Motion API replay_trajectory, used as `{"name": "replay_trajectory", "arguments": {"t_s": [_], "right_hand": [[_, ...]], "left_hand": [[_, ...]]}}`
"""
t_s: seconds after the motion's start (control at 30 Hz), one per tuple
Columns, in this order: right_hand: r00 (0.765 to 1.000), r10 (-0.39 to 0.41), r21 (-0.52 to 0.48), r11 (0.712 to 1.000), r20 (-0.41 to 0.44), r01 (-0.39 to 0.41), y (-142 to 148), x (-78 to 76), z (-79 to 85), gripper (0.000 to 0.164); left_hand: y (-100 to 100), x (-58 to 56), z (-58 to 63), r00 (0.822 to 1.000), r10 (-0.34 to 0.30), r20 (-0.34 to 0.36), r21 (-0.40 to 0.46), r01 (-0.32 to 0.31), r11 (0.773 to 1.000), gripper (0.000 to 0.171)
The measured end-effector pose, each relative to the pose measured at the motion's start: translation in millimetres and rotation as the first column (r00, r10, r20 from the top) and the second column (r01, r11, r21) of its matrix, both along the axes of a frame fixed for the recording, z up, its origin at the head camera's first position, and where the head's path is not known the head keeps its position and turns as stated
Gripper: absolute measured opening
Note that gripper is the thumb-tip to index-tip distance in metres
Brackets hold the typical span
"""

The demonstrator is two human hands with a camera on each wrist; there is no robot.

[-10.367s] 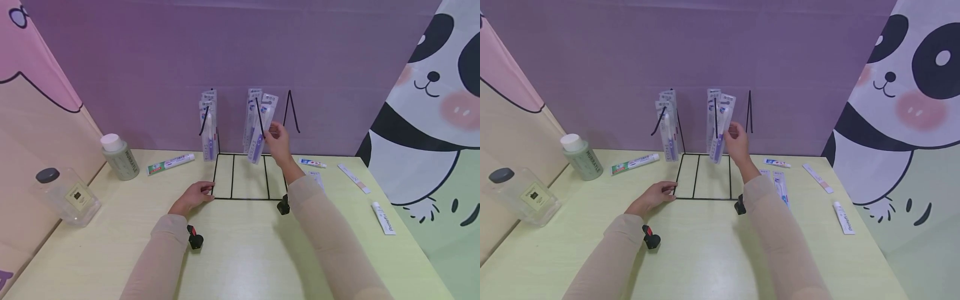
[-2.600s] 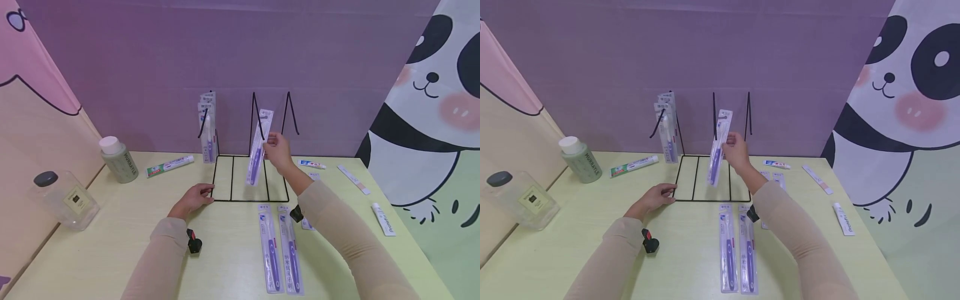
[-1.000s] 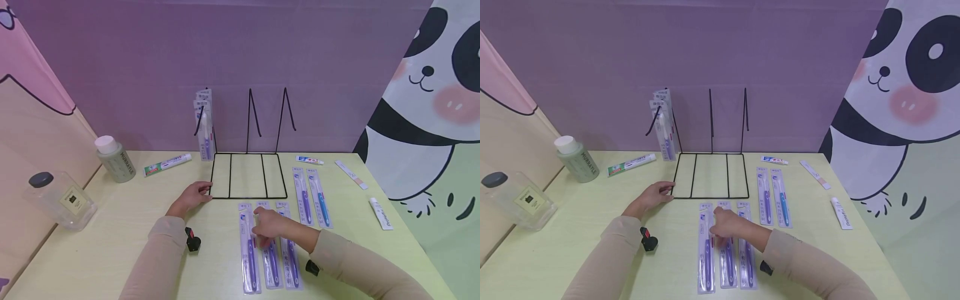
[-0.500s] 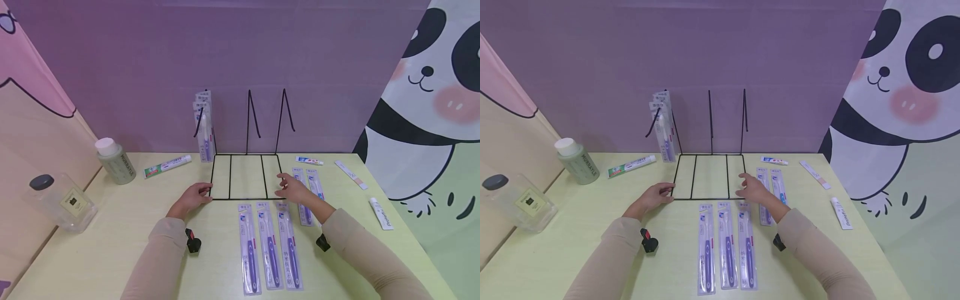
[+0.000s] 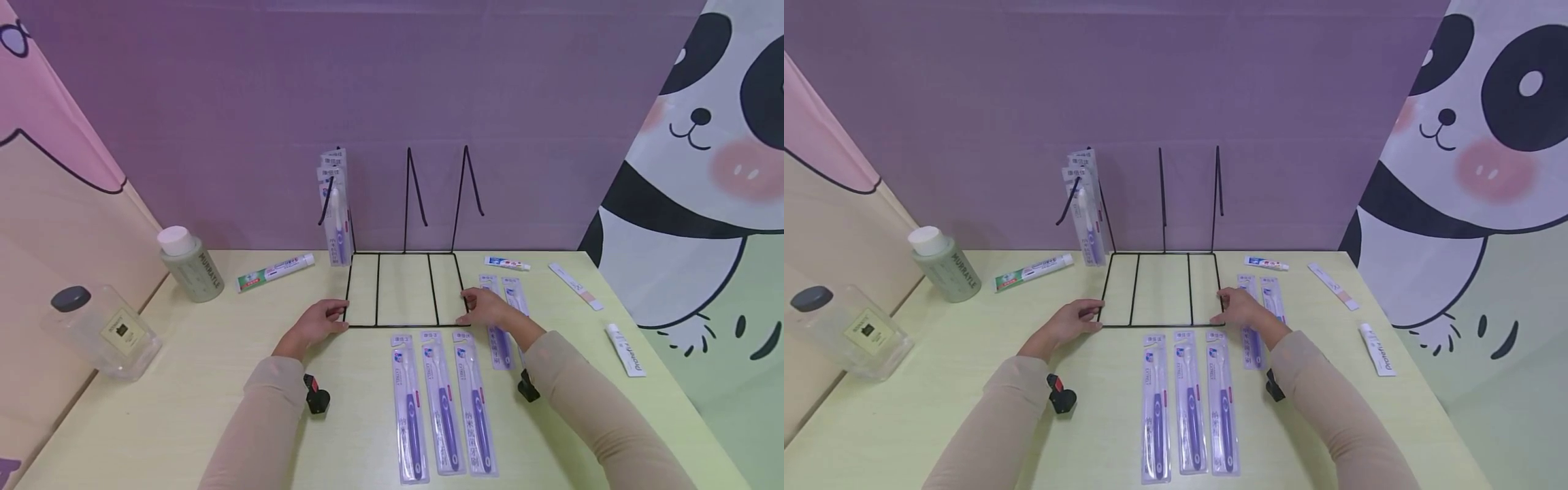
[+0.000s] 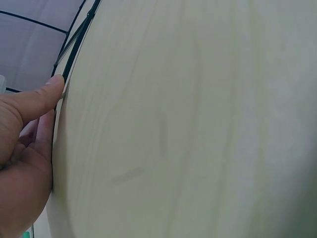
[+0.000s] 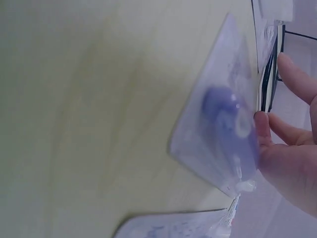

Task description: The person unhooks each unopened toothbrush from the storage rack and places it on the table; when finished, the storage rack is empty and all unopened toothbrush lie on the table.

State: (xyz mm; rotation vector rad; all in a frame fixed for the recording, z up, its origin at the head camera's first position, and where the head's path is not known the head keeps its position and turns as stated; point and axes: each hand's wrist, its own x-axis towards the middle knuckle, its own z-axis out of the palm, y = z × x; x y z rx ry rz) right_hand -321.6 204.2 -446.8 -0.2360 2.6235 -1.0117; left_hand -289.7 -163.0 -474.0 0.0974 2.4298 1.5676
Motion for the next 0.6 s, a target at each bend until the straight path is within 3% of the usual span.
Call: {"name": "replay_trajectory", "arguments": {"t_s": [0.17, 0.3, 0.4, 0.5, 0.6], "right_hand": [[1.0, 0.004, 0.035, 0.999, -0.024, -0.003, -2, -0.7, -2.2, 0.079], [1.0, -0.006, 0.065, 0.998, -0.028, 0.008, -3, 0.7, -0.4, 0.08], [1.0, -0.005, 0.085, 0.996, -0.031, 0.007, -3, 0.1, -0.7, 0.08], [1.0, -0.001, 0.101, 0.995, -0.029, 0.004, -3, -0.9, -1.6, 0.08], [1.0, 0.01, 0.111, 0.994, -0.029, -0.006, -3, -1.6, -1.9, 0.081]], "left_hand": [[-2, 0.6, 1.1, 1.0, -0.004, 0.0, -0.005, 0.004, 1.0, 0.049], [-4, -3.8, 0.8, 0.999, -0.002, -0.042, 0.017, 0.002, 1.0, 0.049], [-5, -10.9, 5.9, 0.991, 0.089, -0.099, 0.11, -0.078, 0.991, 0.048], [-6, -19.4, 22.6, 0.947, 0.259, -0.19, 0.227, -0.215, 0.95, 0.044], [-5, -26.7, 47.7, 0.868, 0.398, -0.298, 0.355, -0.286, 0.89, 0.041]]}}
